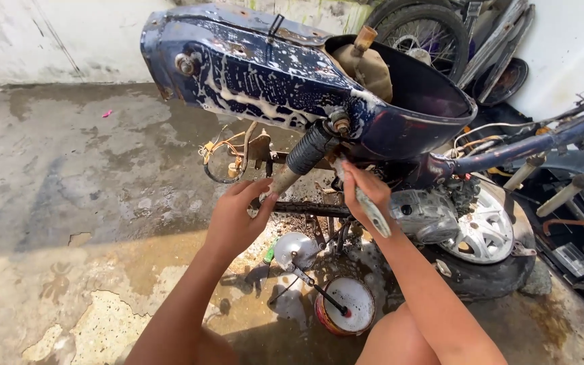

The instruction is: Cleaning a motorcycle frame by scraping off debris and scrubbing with a brush and soapy water.

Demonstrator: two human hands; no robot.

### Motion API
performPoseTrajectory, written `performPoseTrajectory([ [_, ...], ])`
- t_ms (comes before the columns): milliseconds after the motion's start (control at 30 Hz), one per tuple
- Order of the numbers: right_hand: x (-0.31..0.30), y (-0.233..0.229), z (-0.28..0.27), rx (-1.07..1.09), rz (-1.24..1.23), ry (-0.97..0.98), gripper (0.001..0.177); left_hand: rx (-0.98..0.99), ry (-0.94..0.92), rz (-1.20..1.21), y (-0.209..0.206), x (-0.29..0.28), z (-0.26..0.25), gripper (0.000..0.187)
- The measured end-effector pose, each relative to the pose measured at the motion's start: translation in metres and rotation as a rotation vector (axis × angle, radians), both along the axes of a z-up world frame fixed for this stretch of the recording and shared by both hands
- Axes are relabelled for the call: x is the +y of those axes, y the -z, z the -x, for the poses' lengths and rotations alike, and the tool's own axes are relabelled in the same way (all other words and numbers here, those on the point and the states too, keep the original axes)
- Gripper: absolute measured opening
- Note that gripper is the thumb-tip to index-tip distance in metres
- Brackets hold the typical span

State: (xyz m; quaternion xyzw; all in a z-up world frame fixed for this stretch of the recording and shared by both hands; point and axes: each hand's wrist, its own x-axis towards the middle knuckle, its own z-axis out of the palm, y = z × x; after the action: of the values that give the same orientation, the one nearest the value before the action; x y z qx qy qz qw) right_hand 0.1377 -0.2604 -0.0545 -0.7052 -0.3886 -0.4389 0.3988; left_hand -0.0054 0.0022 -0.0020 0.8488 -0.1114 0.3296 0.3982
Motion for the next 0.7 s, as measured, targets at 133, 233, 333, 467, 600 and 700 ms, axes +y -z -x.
performPoseTrajectory([
  [133,0.004,-0.028,0.01,-0.077,-0.116,0.042,0.019,-0.029,-0.004,-0.019,-0.001,0.004,-0.003,0.025],
  [233,0.004,-0.019,0.015,-0.069,-0.093,0.075,0.021,-0.019,0.006,-0.005,0.003,0.0,0.003,0.025],
  [333,0.01,-0.022,0.007,-0.092,-0.117,0.057,0.02,-0.019,-0.011,-0.017,0.001,0.002,-0.003,0.025],
  [467,0.012,-0.021,0.017,-0.043,-0.13,0.067,0.021,0.02,-0.019,-0.021,0.006,-0.001,0.005,0.026],
  [600,0.005,-0.04,0.022,0.0,-0.215,0.068,0.027,0.013,-0.019,-0.041,0.008,-0.002,-0.003,0.026],
  [700,0.016,-0.025,0.015,0.006,-0.108,0.053,0.022,0.005,-0.019,-0.023,0.012,-0.001,-0.006,0.026],
])
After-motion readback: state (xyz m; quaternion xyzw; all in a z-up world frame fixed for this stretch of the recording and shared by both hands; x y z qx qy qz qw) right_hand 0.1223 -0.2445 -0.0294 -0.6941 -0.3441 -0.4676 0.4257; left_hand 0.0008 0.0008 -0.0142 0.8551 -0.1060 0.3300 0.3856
